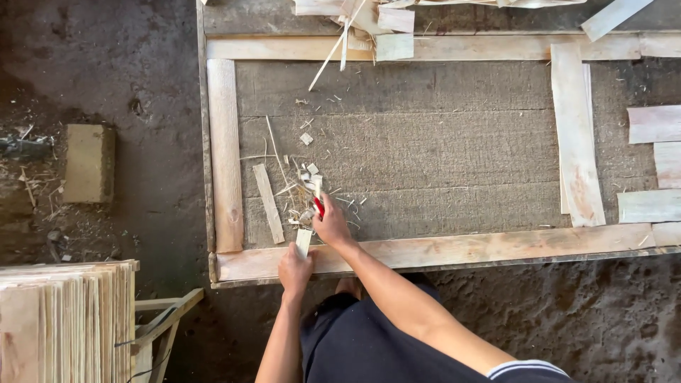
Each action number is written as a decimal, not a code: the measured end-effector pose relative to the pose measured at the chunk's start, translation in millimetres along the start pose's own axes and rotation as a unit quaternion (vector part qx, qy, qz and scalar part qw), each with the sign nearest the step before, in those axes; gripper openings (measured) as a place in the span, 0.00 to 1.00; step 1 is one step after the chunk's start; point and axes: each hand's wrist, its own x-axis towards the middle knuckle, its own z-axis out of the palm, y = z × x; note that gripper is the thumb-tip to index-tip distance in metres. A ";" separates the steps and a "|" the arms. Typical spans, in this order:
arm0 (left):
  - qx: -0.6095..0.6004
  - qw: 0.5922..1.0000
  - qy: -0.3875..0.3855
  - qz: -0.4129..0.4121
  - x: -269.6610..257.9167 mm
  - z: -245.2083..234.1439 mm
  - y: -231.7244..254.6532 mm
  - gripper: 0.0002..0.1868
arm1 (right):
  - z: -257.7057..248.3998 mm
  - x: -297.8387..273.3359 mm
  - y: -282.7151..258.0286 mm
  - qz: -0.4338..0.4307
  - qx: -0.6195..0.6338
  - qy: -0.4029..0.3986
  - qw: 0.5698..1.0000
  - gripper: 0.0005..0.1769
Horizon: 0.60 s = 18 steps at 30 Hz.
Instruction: The person uses a red utility knife to cut thin strips of light-colored wood on a wooden workbench. They repeatedly slice the wood into smaller pieces, occasionally clearing debris and repositioning the wood pieces. The cut pieces are placed on the workbench surface.
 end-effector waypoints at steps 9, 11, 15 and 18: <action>0.011 1.000 -0.024 0.011 7.3 5.8 -10.5 0.23 | -76.5 2.2 90.5 0.070 -0.075 0.142 0.985 0.31; 0.008 1.000 -0.028 0.011 10.4 5.1 -10.7 0.23 | -75.1 2.6 131.7 0.063 -0.090 0.143 0.984 0.31; -0.004 0.999 -0.036 0.008 9.4 2.3 -10.2 0.23 | -31.7 -2.7 115.6 0.005 -0.118 0.129 0.985 0.31; 0.008 1.000 -0.024 0.003 12.8 18.4 -19.5 0.23 | 1.5 1.2 76.8 -0.040 -0.052 0.067 0.996 0.29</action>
